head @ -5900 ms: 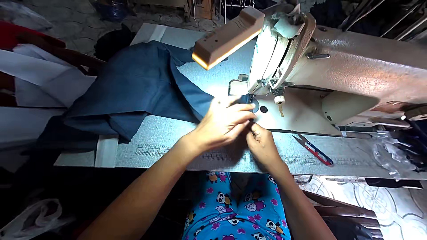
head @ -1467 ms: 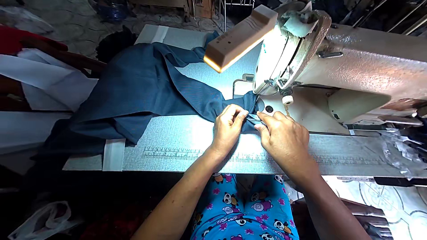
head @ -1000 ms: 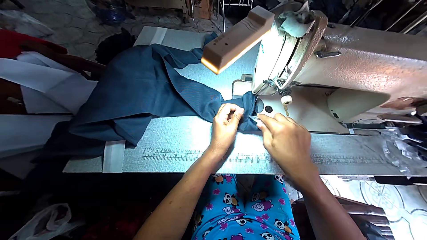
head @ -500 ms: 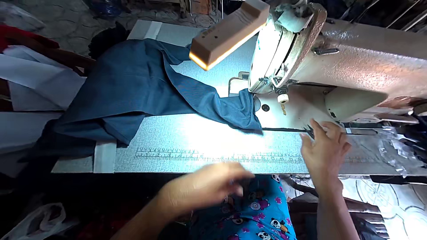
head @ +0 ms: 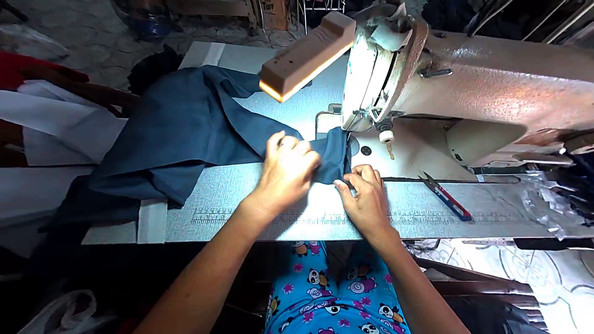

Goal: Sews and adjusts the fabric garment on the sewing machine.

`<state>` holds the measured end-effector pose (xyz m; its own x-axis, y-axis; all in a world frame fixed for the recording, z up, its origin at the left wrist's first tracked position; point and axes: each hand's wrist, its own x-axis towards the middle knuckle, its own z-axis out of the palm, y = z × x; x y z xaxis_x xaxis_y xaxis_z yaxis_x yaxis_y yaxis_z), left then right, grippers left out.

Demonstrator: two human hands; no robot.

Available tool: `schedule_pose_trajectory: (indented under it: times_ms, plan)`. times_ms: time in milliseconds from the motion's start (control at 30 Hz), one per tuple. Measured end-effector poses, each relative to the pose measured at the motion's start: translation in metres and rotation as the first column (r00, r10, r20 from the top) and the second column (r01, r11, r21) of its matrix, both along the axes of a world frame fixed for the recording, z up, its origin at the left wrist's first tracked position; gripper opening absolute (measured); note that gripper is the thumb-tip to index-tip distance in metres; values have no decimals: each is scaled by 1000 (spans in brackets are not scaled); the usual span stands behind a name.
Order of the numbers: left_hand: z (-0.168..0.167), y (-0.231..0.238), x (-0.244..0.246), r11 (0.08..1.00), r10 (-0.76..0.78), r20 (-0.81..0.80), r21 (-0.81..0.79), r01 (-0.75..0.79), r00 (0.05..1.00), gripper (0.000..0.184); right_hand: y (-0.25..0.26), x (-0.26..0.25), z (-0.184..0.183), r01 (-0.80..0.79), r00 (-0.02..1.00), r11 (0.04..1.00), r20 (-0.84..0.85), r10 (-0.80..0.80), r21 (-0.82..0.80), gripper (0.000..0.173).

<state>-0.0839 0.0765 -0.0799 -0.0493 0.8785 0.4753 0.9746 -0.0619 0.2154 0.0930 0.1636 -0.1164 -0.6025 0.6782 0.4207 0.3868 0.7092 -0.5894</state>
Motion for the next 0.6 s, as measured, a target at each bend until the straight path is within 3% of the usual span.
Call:
schedule_pose_trajectory:
  times_ms: [67, 133, 233, 333, 433, 500, 600]
  plan:
    - [0, 20, 6, 985, -171, 46, 46, 169, 984, 29, -2, -4, 0, 3, 1000, 999, 16, -4, 44, 16]
    - [-6, 42, 2, 965, -259, 34, -31, 260, 965, 39, -2, -7, -2, 20, 999, 995, 34, -24, 93, 15]
    - [-10, 63, -16, 979, -156, -45, -140, 148, 987, 48, 0, -10, -1, 28, 996, 998, 79, -31, 48, 19]
    - [-8, 75, -29, 985, -61, -41, -162, 54, 997, 42, 4, -14, 3, 26, 993, 1000, 111, -26, 8, 20]
    - [-12, 70, -32, 972, -196, 38, -123, 199, 980, 29, 8, -11, 4, -15, 991, 1000, 130, 13, 15, 17]
    - [-24, 57, -28, 951, -287, 119, -80, 298, 950, 34, 13, -2, 3, -53, 990, 998, 136, 47, 41, 16]
    - [-38, 39, -8, 963, -241, 271, -52, 264, 932, 42, 23, 15, 4, -117, 985, 992, 134, 111, 39, 15]
